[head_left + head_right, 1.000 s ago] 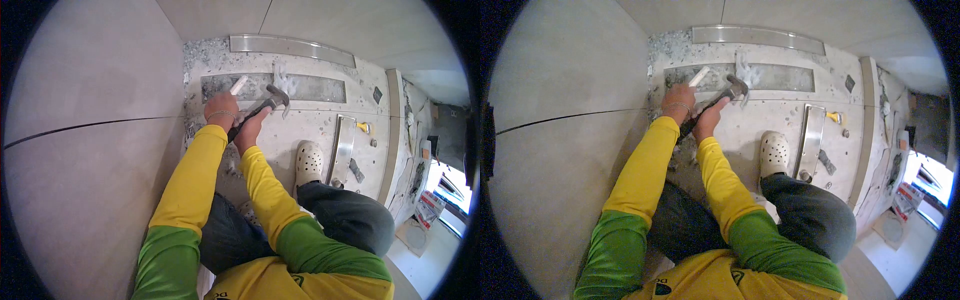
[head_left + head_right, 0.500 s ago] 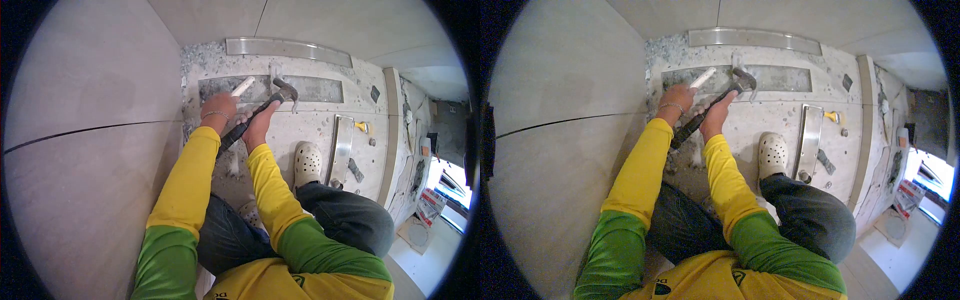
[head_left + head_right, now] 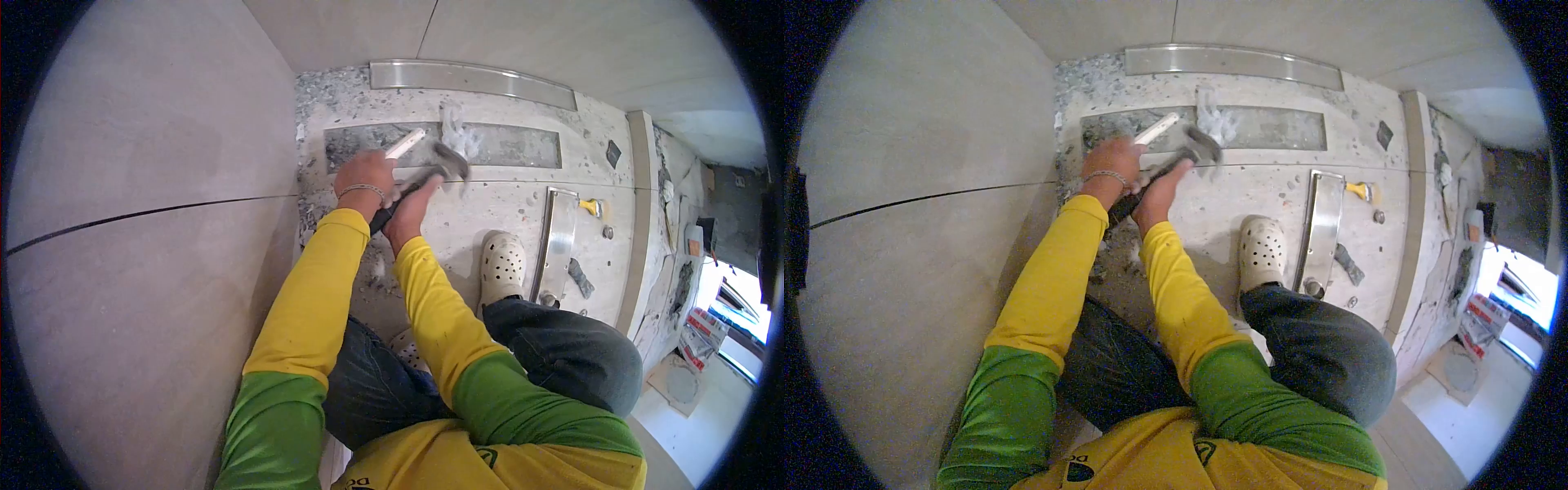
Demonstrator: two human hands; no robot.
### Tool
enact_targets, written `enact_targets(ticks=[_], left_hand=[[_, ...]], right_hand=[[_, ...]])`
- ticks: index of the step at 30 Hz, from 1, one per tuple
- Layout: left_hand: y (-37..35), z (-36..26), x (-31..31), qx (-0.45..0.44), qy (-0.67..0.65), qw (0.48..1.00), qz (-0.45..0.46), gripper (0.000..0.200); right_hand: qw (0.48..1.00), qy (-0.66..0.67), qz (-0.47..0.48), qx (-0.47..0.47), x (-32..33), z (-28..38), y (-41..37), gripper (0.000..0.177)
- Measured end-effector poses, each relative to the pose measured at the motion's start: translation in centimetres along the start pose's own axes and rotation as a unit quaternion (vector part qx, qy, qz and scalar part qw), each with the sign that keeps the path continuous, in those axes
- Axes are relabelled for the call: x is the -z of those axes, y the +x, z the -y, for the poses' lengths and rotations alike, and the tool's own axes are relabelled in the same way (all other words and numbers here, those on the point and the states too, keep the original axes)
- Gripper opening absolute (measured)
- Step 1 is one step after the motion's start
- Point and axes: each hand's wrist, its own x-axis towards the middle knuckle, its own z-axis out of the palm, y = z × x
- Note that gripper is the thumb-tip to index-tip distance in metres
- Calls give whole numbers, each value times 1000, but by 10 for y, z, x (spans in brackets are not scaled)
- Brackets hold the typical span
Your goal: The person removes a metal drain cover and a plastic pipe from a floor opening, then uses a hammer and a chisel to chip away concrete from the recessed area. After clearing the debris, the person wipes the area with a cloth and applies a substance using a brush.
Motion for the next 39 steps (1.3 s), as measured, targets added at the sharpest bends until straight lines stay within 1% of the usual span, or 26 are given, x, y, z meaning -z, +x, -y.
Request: enact_targets(ticks=[1, 2, 3, 5, 6, 8, 9, 12, 13, 14, 16, 18, 20, 21, 22, 23, 25, 26, 29, 31, 32, 34, 35, 36, 38, 39], left_hand=[[0, 1, 4, 34, -29, 999, 26, 39], [0, 3, 8, 67, -57, 995, 52, 37], [2, 7, 8, 67, -57, 995, 51, 37], [3, 16, 6, 44, 21, 998, 26, 37], [5, 16, 3, 43, 21, 998, 26, 37], [12, 13, 0, -42, 64, 995, 68, 38], [10, 9, 4, -42, 65, 995, 67, 38], [3, 3, 7, 13, 20, 998, 56, 38], [1, 3, 6, 22, 16, 999, 31, 38], [0, 4, 5, 31, 11, 999, 5, 38], [-5, -1, 11, 47, 1, 999, 16, 38], [-5, -4, 14, 61, -7, 998, 25, 38], [-3, 4, 12, 62, 13, 998, -4, 38], [-4, 4, 15, 63, 13, 998, -3, 38], [-4, 2, 17, 45, 10, 998, 33, 38], [-3, -1, 21, 26, 8, 997, 66, 38], [7, 9, 7, 6, 17, 998, 56, 38], [10, 16, -2, -14, 28, 998, 48, 37], [8, 18, 1, 15, 4, 999, 42, 37], [8, 21, 2, 21, 1, 999, 45, 37], [9, 23, 3, 28, 0, 999, 46, 37], [3, 20, 7, 22, 13, 999, 40, 37], [0, 17, 9, 16, 25, 999, 35, 37], [0, 17, 9, 15, 25, 999, 36, 37], [0, 17, 8, 15, 31, 998, 43, 37], [1, 15, 7, 14, 31, 999, 41, 37]], right_hand=[[994, -57, 40, -85, 1, 5, -2, 70], [994, -57, 40, -84, -1, 5, -2, 70], [996, -63, 9, -63, -6, 6, -6, 71], [997, -54, -54, -28, -14, 9, -16, 71], [997, -54, -55, -28, -13, 8, -19, 71], [997, 26, -70, 24, -13, 11, -22, 72], [997, 26, -69, 24, -15, 11, -21, 72], [996, 35, -63, 52, -11, 10, -16, 72], [996, 34, -64, 52, -8, 6, -10, 72], [998, 31, -38, 36, -6, -1, -3, 70], [999, 29, -11, 21, -3, -5, 2, 68], [995, -54, 44, -77, 4, -4, 3, 68], [995, -42, 33, -85, 8, -13, 3, 68], [999, -27, 5, -34, 2, -11, -5, 68], [999, -13, -23, 19, -3, -9, -12, 68], [999, -14, -23, 20, -5, -7, -12, 68], [996, 23, -59, 68, -4, -7, -4, 68], [996, 23, -59, 67, -3, -9, 3, 68], [994, -25, -64, 88, 3, -14, 17, 69], [993, -115, -2, -40, 2, -4, 9, 72], [993, -113, 0, -40, -2, -4, 6, 72], [992, -85, -82, 36, -4, -9, 0, 68], [993, -55, -60, 80, -5, -11, -4, 69], [993, -55, -61, 81, -2, -15, 0, 69], [996, -89, -8, -11, 9, -22, 13, 73], [996, -88, -7, -10, 8, -16, 12, 73]])
